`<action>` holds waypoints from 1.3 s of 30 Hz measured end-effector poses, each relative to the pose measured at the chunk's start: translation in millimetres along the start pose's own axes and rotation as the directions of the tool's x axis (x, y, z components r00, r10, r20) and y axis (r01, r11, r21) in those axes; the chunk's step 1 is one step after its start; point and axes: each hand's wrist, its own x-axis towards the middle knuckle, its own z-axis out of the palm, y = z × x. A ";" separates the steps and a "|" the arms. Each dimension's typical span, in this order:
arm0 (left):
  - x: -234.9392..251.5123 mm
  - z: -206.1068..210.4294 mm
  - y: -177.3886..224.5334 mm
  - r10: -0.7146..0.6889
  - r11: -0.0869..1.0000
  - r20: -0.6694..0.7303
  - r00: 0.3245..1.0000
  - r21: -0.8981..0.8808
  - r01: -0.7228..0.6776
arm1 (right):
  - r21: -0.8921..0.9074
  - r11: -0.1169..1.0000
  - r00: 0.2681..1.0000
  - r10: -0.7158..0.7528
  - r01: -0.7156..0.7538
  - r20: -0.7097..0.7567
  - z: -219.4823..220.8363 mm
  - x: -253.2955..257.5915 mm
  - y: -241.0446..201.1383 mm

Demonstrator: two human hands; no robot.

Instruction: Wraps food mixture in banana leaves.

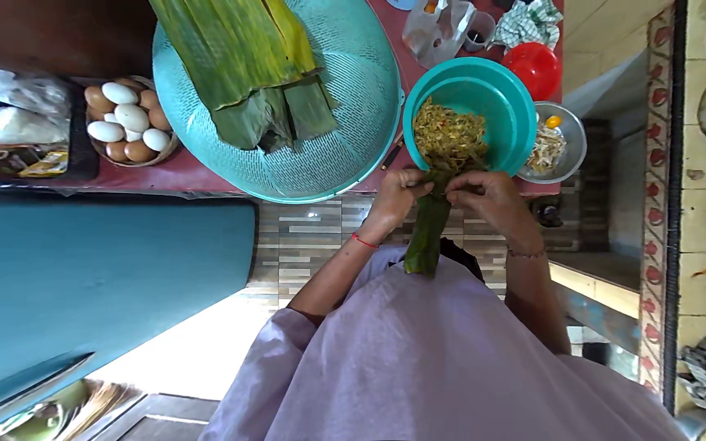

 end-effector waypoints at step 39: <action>-41.6 -85.8 -49.0 -0.427 0.634 -0.452 0.783 -0.767 -0.097 | -0.481 0.324 0.565 -0.633 0.814 0.530 48.6 156.5 14.3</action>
